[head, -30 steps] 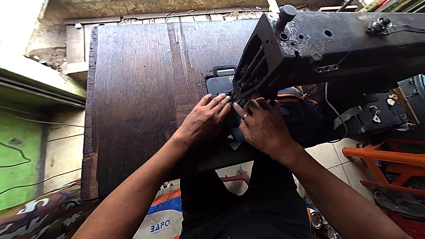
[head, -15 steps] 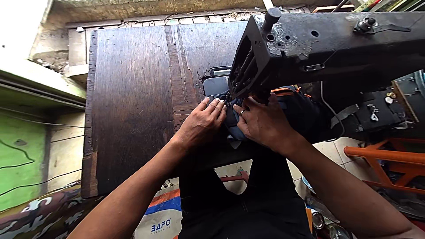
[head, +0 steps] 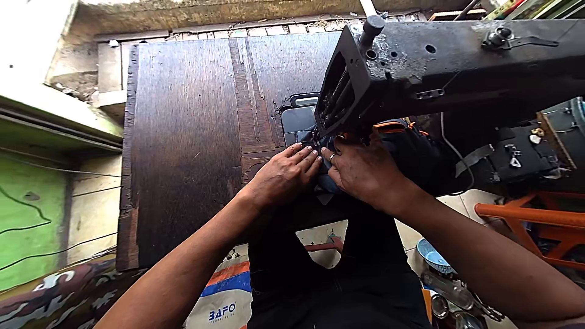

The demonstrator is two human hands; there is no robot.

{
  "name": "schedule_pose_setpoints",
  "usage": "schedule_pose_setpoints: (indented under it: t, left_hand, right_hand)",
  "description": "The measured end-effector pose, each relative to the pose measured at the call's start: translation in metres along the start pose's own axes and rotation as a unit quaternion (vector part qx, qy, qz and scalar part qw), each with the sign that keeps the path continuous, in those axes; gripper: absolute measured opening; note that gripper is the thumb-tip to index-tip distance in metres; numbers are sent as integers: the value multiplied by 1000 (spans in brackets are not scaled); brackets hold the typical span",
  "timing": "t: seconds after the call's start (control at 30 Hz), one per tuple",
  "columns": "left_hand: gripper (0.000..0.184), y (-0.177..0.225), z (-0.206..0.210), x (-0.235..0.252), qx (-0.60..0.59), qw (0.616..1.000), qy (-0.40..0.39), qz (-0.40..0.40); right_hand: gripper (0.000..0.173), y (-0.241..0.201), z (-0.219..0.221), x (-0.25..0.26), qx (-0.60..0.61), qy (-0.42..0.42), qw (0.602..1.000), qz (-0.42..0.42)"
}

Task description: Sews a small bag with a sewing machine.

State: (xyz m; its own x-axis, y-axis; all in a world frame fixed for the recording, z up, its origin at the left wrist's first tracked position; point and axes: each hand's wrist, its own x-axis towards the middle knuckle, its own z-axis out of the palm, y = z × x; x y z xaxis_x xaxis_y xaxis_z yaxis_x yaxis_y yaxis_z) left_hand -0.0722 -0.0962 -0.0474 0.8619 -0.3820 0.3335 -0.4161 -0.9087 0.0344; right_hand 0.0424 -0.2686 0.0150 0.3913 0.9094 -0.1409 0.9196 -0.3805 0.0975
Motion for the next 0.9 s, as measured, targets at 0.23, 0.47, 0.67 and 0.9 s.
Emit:
schedule_pose_setpoints:
  t: [0.23,0.47,0.67,0.9]
  left_hand:
    - [30,0,-5,2,4,999,45,-23]
    - [32,35,2,12,-57,919,99,-378]
    - [3,68,7,35,-314,784,199,-498]
    - [19,100,13,50,-439,626,256,-591]
  right_hand:
    - [39,9,0,2,17,-10,1000,-13]
    - [39,21,9,-1,77,33,996,-33]
    - [35,29,11,0,113,68,990,-45]
    - [37,31,7,0,139,42,989,-40]
